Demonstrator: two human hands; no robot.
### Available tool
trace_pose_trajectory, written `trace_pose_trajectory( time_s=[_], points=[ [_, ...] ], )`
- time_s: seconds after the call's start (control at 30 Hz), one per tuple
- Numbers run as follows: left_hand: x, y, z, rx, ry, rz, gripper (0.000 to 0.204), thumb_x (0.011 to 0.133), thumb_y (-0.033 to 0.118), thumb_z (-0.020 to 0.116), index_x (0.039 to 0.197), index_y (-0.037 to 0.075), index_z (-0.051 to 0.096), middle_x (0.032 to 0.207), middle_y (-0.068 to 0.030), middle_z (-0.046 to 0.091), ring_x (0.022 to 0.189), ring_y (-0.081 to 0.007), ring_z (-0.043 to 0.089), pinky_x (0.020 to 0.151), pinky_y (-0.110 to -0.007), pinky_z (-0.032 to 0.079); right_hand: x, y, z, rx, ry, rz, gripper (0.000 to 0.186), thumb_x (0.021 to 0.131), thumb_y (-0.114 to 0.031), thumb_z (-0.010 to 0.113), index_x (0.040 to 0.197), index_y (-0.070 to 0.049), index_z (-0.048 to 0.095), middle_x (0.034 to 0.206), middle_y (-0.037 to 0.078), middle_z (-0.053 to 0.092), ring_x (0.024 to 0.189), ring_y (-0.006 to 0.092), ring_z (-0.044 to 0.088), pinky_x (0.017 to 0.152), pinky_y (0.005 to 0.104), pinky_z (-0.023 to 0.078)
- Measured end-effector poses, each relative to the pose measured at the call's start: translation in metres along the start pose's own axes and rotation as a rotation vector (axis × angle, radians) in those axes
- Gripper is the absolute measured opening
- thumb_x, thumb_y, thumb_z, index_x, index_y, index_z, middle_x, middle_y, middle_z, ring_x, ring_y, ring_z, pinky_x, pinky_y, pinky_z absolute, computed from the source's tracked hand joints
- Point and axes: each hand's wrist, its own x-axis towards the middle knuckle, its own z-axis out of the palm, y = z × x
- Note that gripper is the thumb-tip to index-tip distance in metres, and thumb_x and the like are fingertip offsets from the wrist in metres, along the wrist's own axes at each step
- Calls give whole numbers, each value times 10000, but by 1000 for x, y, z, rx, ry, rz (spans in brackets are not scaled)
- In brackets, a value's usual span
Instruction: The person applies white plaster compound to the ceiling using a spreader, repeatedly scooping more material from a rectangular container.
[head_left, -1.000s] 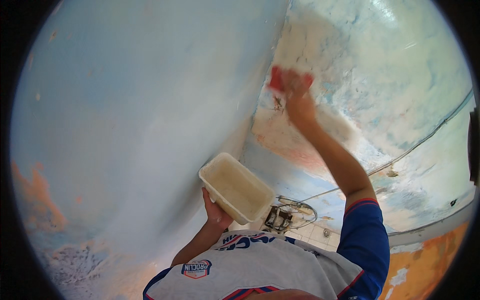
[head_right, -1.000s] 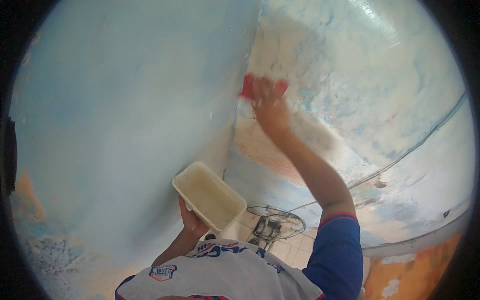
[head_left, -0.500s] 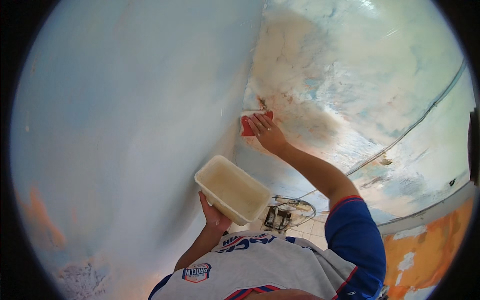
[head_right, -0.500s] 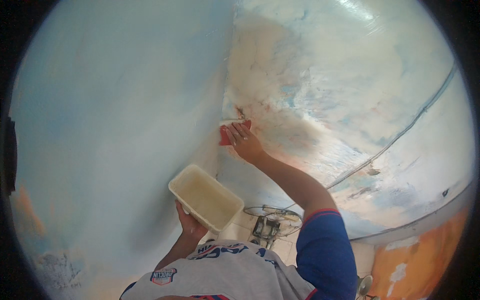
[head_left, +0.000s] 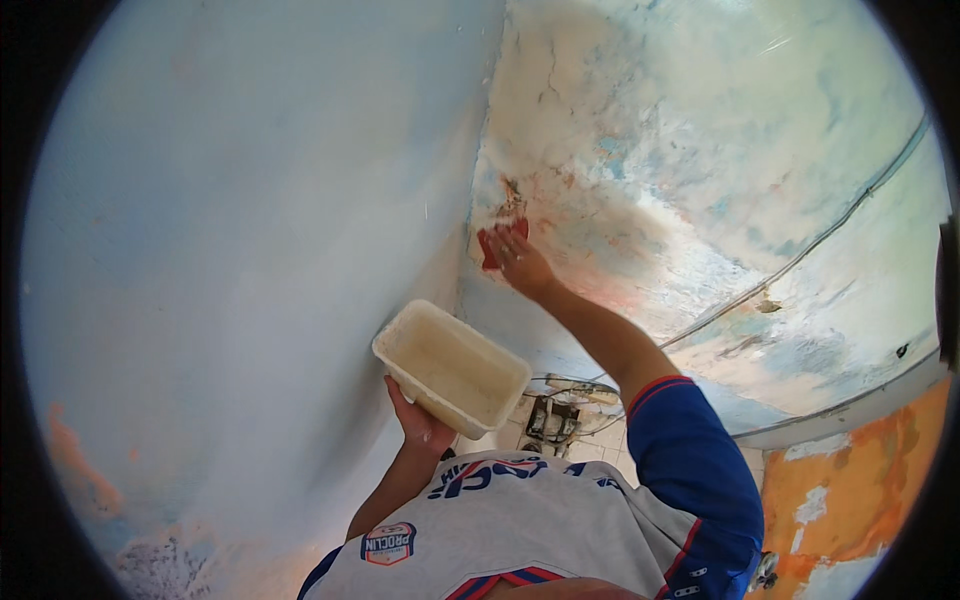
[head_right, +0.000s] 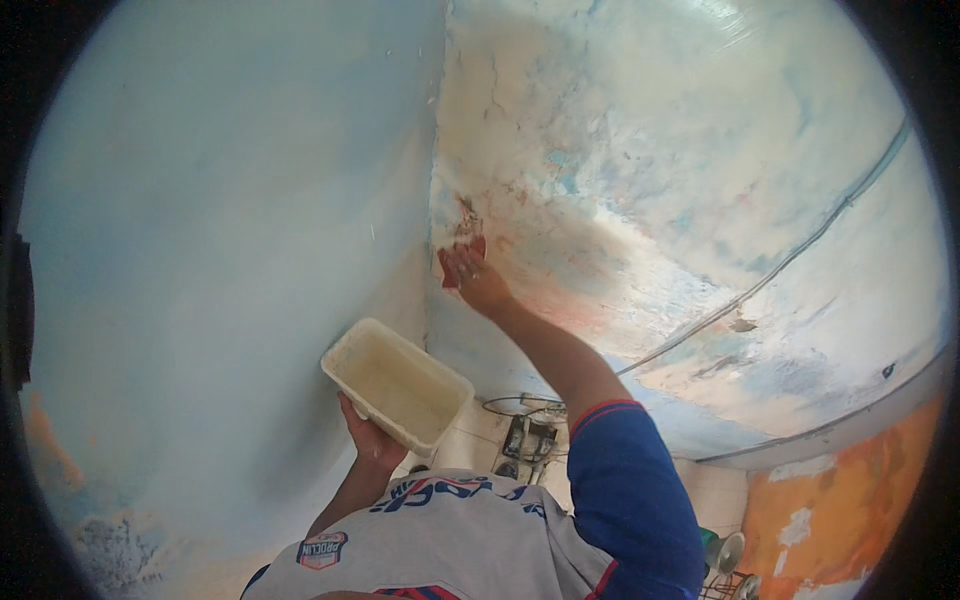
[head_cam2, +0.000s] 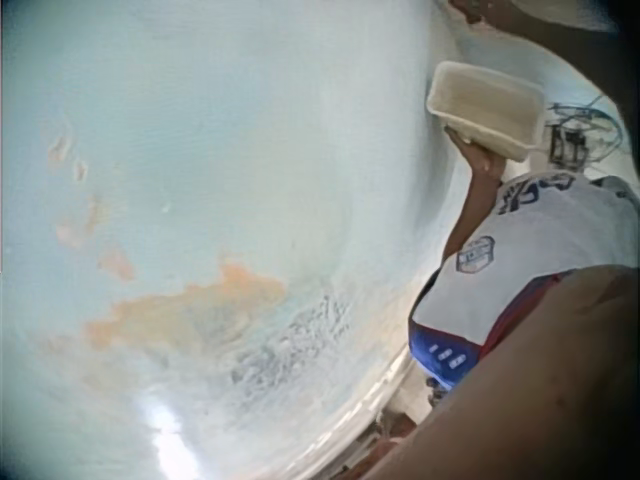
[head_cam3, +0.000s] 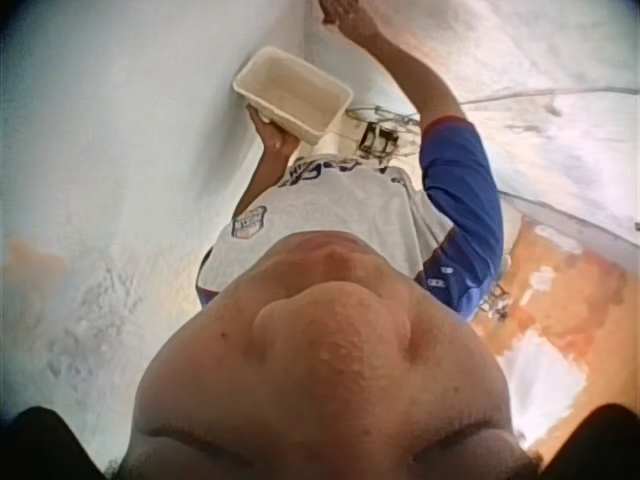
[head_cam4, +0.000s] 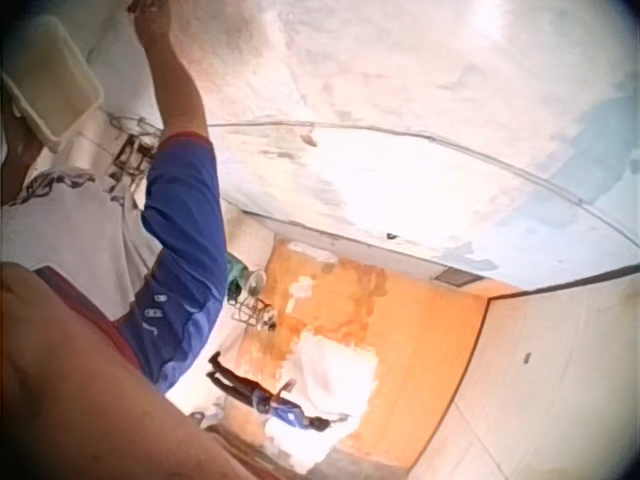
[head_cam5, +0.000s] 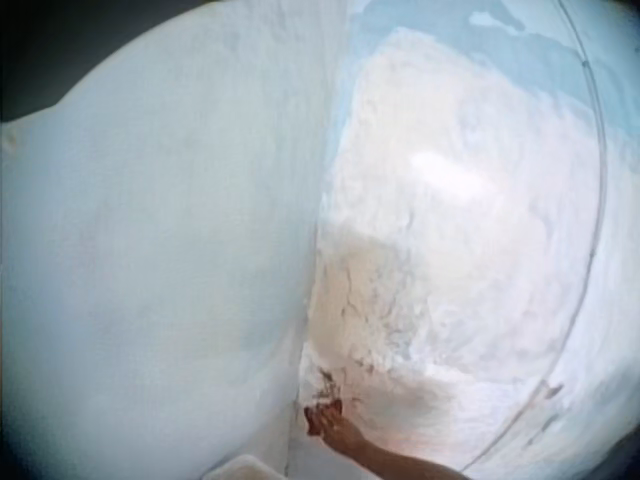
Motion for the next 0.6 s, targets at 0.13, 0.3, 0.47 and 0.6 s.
trace_pose_trajectory(
  time_s=[0.13, 0.3, 0.47, 0.6],
  points=[
    [4, -2, -23, -25, 43, -13, 930, 890, 841, 433, 1573, 213, 368, 1582, -48, 421, 1449, -289, 396, 1192, -495, 334, 12, -12, -22, 205, 56, 144, 564, 898, -163, 588, 1422, 36, 532, 1455, 179, 557, 1389, 339, 494, 1196, 463, 350],
    [-4, 6, -18, -37, 39, -28, 941, 877, 854, 436, 1562, 210, 388, 1575, -50, 433, 1437, -291, 411, 1186, -496, 341, 95, 81, -136, 161, 316, 433, 588, 912, -32, 534, 1494, 12, 462, 1546, 159, 480, 1456, 315, 425, 1217, 505, 300],
    [-1, 0, -14, -36, 32, -99, 952, 875, 856, 439, 1566, 204, 381, 1576, -53, 433, 1431, -290, 419, 1183, -496, 345, 14, 26, 3, -144, -1, 144, 567, 930, -77, 535, 1479, 52, 472, 1538, 162, 494, 1453, 307, 434, 1220, 449, 315],
    [-8, 4, -20, -24, 21, -67, 947, 878, 852, 440, 1565, 203, 382, 1575, -54, 433, 1429, -288, 421, 1180, -495, 350, -18, -57, 10, 348, -116, 176, 545, 912, -83, 566, 1449, 4, 526, 1491, 171, 540, 1406, 316, 489, 1191, 436, 368]
  ],
)
